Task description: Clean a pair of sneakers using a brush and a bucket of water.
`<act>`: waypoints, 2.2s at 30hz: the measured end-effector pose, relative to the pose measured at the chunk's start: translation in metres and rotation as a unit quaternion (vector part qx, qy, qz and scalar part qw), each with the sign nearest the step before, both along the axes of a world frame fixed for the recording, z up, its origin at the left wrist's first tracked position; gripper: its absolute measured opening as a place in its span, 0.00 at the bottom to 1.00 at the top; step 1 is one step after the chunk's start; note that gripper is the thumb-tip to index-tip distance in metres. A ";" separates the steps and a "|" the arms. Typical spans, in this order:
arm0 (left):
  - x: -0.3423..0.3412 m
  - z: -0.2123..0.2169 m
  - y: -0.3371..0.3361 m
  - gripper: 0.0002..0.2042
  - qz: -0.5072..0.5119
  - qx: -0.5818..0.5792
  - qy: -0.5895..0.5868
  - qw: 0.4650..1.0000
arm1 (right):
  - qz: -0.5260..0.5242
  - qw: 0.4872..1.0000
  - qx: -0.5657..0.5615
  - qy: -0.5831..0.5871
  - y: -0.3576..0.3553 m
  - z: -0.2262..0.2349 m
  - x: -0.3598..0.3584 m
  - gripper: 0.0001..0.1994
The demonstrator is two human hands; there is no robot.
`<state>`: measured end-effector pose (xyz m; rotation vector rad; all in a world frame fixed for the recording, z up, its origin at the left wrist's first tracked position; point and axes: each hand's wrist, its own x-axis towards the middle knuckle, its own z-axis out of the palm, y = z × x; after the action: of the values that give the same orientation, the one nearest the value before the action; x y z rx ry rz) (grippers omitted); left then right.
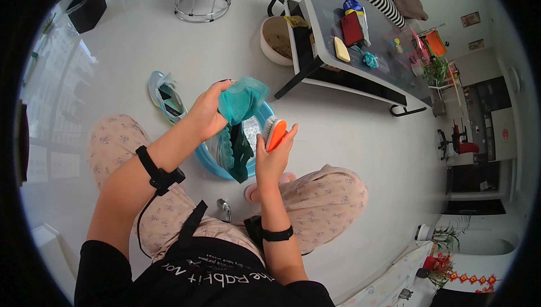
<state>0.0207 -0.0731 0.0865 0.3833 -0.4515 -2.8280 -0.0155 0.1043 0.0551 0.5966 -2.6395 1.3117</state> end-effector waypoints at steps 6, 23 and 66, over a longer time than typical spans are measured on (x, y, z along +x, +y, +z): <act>-0.003 0.005 0.001 0.10 0.037 -0.010 -0.030 0.999 | 0.059 0.998 0.028 -0.026 -0.006 -0.049 0.013 0.51; 0.003 0.012 -0.016 0.20 0.033 -0.102 -0.077 0.991 | -0.057 0.969 -0.164 -0.176 -0.013 -0.032 -0.004 0.21; -0.001 0.023 -0.022 0.19 -0.014 -0.380 -0.094 0.920 | -0.034 0.933 -0.250 -0.255 -0.013 -0.004 0.018 0.24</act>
<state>0.0197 -0.0951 0.1099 0.4700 -1.5191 -2.3841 0.0028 0.0912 0.0508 0.0922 -2.4537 2.2563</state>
